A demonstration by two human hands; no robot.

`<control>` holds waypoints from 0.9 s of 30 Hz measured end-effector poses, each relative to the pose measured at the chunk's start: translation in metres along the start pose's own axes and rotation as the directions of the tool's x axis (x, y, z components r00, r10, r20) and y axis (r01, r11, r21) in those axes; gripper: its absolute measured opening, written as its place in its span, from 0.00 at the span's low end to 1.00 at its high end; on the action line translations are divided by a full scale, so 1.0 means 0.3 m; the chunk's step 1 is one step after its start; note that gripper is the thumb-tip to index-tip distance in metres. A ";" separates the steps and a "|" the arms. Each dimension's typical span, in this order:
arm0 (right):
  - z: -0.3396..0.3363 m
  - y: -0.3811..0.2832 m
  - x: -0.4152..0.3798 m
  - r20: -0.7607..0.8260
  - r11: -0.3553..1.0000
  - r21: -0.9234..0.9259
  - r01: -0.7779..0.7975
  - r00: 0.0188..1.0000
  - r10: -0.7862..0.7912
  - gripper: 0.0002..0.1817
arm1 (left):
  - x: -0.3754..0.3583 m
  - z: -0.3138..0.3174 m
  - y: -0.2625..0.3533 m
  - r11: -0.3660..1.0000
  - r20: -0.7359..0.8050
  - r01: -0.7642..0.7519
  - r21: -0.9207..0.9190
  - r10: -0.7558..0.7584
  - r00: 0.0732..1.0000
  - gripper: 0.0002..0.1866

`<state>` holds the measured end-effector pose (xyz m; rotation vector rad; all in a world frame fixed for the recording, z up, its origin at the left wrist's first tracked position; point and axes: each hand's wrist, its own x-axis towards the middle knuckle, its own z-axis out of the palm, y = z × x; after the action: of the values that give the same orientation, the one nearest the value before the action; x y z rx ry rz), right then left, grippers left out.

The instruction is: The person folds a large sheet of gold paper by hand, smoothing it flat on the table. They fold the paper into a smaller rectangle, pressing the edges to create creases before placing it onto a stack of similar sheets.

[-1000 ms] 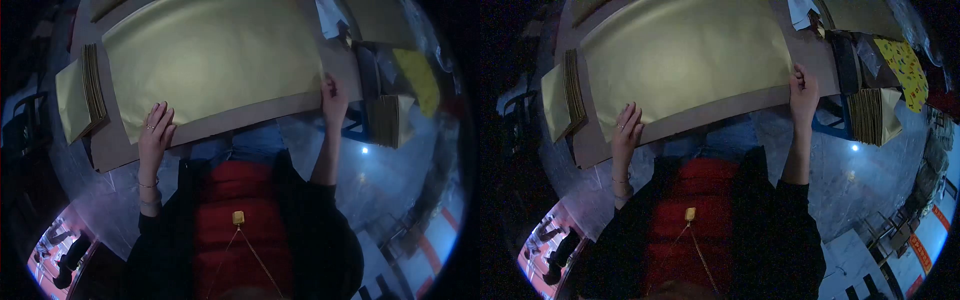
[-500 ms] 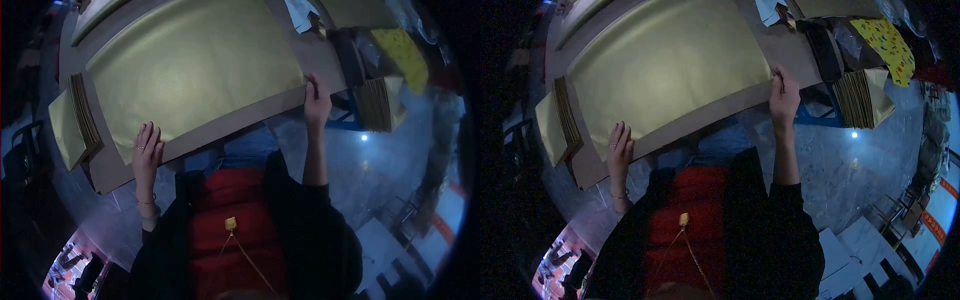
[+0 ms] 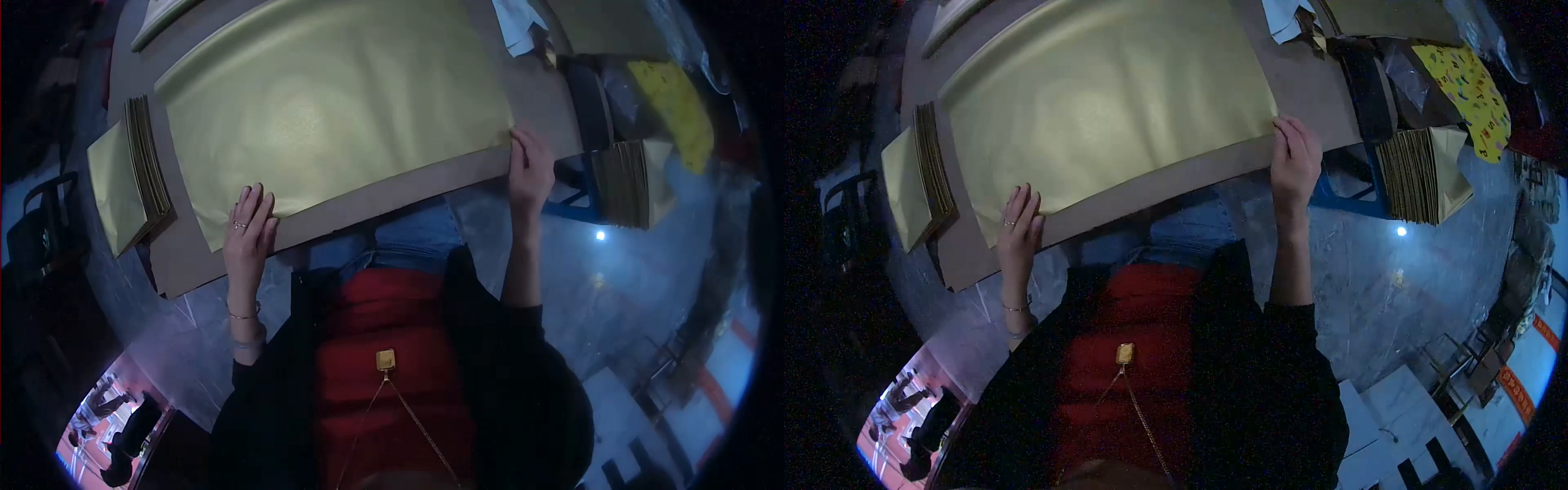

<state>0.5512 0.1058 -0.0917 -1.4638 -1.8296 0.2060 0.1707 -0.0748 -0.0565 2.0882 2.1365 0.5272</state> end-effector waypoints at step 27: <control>0.135 -0.358 -0.050 0.705 0.757 0.066 0.650 0.506 -0.496 0.26 | -0.015 0.024 -0.005 0.990 -0.113 -0.004 -0.143 -0.013 0.993 0.19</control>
<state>0.4439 0.0706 -0.0667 -0.8193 -2.9537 0.2435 0.1716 -0.0779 -0.0644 2.0215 2.0924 0.7919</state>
